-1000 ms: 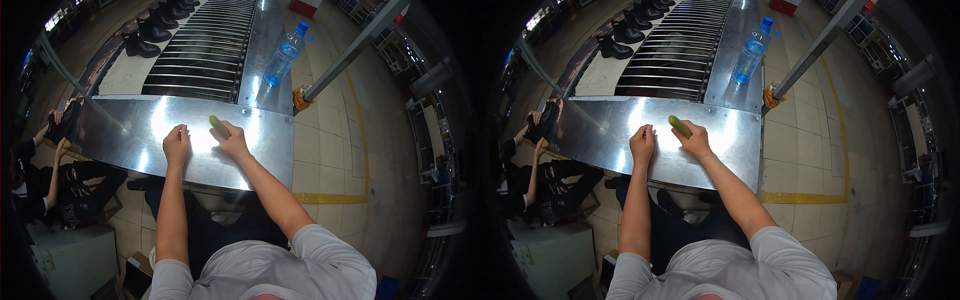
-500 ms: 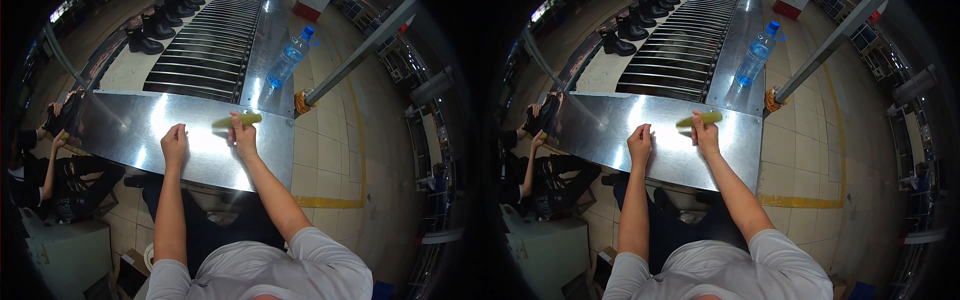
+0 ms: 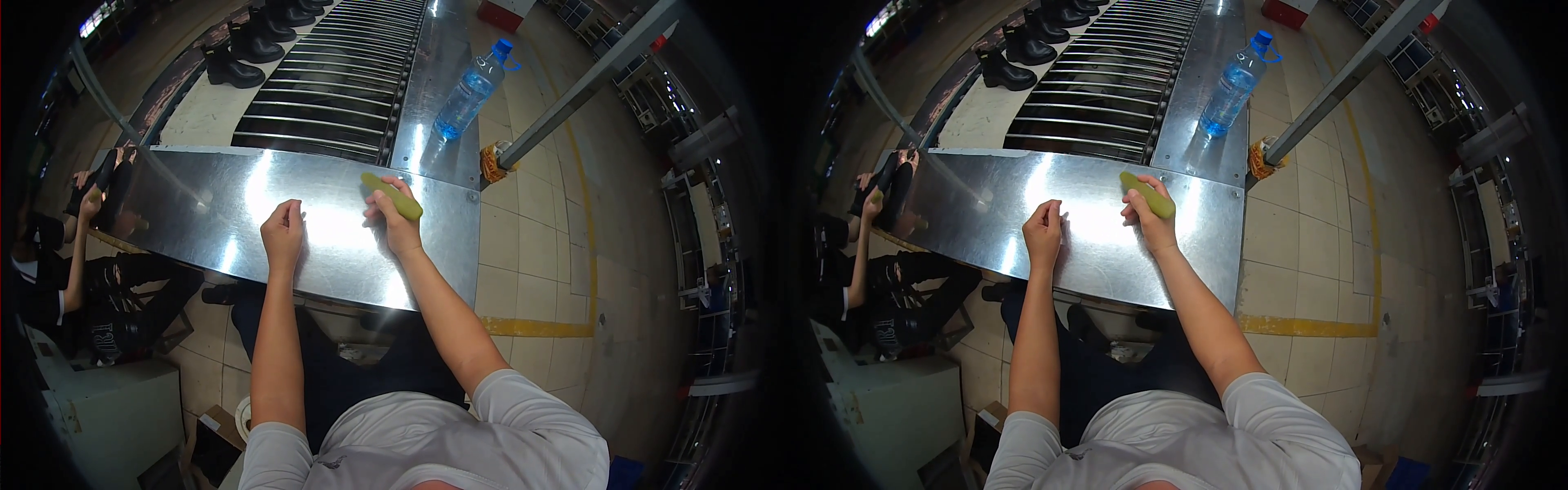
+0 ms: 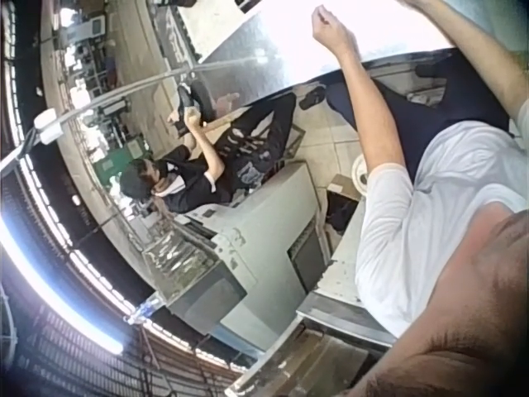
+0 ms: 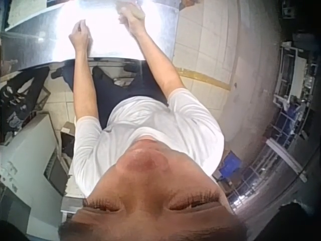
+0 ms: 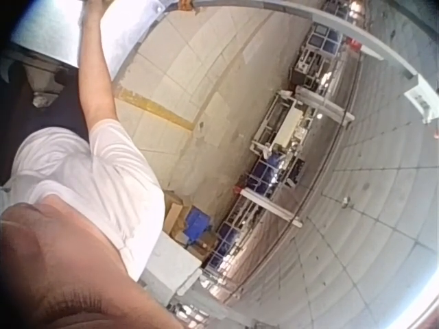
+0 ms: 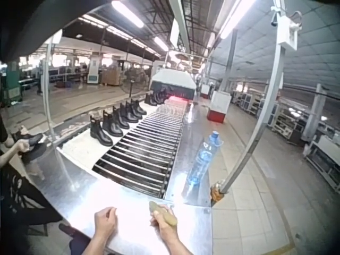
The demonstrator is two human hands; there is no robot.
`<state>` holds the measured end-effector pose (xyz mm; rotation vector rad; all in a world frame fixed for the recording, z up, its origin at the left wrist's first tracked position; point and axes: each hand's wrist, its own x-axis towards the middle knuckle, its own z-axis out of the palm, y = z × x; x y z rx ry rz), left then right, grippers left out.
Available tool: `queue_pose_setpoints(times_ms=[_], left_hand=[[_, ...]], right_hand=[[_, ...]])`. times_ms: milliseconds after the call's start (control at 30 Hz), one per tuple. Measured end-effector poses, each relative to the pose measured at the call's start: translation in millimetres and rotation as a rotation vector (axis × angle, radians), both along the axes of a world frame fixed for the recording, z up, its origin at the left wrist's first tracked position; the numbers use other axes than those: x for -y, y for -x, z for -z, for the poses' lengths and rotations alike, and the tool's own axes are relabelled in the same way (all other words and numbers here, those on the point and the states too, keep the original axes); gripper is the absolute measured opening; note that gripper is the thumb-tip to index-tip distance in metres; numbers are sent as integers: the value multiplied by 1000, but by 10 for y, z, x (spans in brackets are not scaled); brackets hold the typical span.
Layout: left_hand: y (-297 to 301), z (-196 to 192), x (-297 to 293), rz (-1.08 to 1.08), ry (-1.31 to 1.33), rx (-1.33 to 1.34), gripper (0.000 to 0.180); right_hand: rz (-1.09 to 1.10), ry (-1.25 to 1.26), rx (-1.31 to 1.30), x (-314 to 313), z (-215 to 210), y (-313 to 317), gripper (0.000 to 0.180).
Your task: Polish and clean the surface of black leather boots using a handheld tool on a production line.
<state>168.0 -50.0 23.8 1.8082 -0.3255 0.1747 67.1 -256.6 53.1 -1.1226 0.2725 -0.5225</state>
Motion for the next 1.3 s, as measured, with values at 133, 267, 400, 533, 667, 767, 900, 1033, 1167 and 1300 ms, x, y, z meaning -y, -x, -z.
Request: queue_pose_setpoints(times_ms=[133,267,400,533,667,767,900,1033,1167,1300], left_hand=[[37,-27,-4,7,26,-4,22],[42,-39,21,17,42,-23,22],[47,-45,-6,14,41,-11,21],[48,-48,19,14,46,-3,21],[61,-66,2,8,40,5,21],[70,-93,7,2,55,-12,22],[83,-127,33,1,46,0,22],[69,-120,42,3,48,1,21],[58,-100,15,-1,53,1,21],[66,-100,-6,-12,46,7,21]], right_hand=[[-84,22,-51,21,-42,45,36],[91,307,61,11,48,-12,39],[-16,108,-15,59,101,35,39],[-26,-31,-25,87,94,44,42],[44,36,36,-3,-23,10,48],[9,23,36,23,-28,25,50],[31,72,46,61,61,2,45],[-73,26,-23,139,141,47,42],[6,63,-19,20,2,46,40],[74,-55,40,-57,-131,18,38]])
